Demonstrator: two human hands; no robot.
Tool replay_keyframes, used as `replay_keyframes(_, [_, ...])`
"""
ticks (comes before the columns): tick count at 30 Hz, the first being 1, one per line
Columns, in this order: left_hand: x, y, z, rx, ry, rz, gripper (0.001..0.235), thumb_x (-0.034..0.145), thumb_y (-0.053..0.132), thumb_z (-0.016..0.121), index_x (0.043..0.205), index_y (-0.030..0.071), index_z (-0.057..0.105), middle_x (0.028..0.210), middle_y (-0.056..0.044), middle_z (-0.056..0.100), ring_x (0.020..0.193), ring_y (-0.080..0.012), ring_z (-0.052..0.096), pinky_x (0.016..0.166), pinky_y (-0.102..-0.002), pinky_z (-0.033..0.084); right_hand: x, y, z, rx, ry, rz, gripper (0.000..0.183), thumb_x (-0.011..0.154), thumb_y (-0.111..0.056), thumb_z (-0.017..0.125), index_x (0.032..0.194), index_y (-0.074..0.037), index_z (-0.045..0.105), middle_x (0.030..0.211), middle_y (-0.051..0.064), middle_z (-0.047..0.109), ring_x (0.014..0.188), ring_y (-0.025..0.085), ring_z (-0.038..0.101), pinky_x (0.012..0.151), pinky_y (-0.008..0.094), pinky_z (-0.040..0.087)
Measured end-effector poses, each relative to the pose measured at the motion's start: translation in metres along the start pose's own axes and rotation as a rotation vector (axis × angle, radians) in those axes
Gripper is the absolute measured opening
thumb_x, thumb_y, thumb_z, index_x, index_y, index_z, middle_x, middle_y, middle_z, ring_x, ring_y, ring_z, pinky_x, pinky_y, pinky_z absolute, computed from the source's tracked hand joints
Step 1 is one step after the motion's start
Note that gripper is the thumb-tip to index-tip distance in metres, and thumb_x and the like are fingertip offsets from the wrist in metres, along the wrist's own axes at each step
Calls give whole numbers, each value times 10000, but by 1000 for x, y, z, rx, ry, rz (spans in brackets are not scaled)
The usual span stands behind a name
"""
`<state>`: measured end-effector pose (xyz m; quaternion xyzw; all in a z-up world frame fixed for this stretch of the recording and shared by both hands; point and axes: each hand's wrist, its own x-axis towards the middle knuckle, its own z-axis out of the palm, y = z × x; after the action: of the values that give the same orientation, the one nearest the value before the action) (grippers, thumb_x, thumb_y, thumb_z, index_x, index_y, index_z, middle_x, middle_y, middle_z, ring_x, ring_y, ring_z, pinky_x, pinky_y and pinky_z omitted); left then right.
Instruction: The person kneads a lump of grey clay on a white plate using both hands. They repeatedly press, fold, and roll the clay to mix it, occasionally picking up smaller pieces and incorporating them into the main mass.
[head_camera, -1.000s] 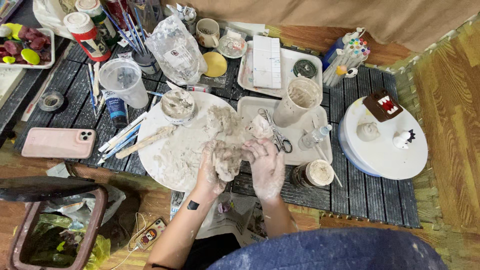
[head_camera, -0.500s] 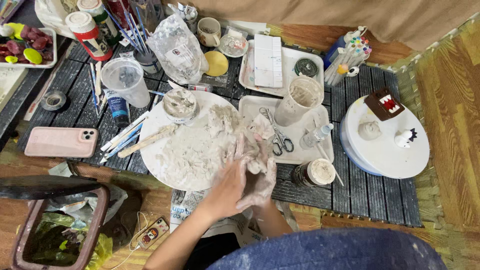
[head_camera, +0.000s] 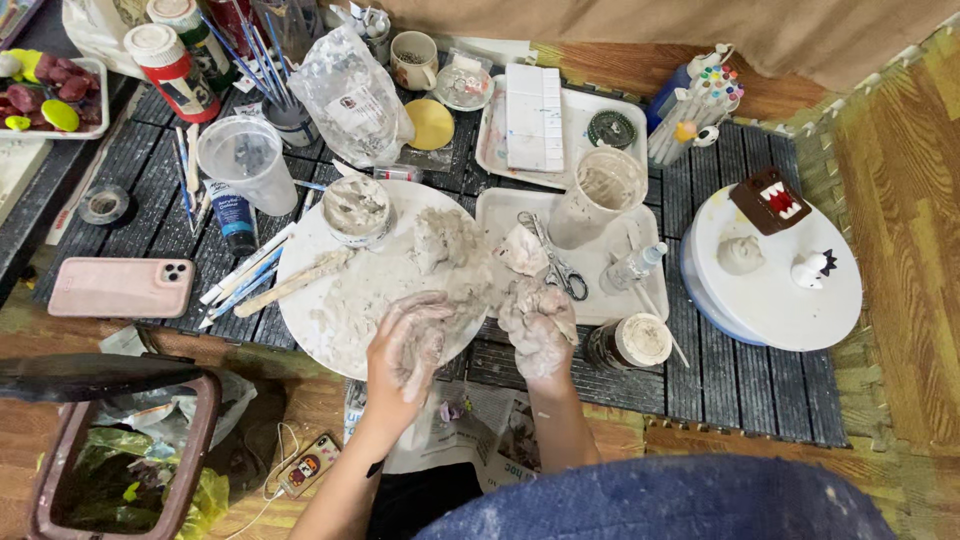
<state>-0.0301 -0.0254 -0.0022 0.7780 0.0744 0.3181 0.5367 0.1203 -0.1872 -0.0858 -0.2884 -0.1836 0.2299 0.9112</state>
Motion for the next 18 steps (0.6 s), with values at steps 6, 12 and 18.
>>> replay_keyframes(6, [-2, -15, 31, -305, -88, -72, 250, 1040, 126, 560, 1274, 54, 605, 1332, -125, 650, 1303, -248, 620, 1160, -398, 464, 4, 11, 5, -290, -33, -268, 253, 905, 16, 728, 965, -87, 505, 924, 62, 547, 714, 144, 538, 640, 266, 457])
replay_keyframes(12, [-2, -16, 42, -653, -101, -315, 472, 1043, 134, 459, 1495, 25, 376, 1518, -130, 475, 1392, -232, 497, 1168, -399, 387, 13, 12, 20, -264, -300, -213, 201, 984, 6, 688, 966, -99, 517, 868, 39, 515, 693, 121, 532, 594, 275, 412])
replay_keyframes(18, [-3, -12, 35, -463, -153, -239, 354, 1032, 101, 521, 1374, 23, 563, 1402, -166, 608, 1329, -267, 584, 1130, -398, 450, 1, 24, 10, 143, -205, -79, 278, 1089, 39, 650, 908, -129, 522, 841, 43, 491, 674, 109, 534, 556, 293, 370])
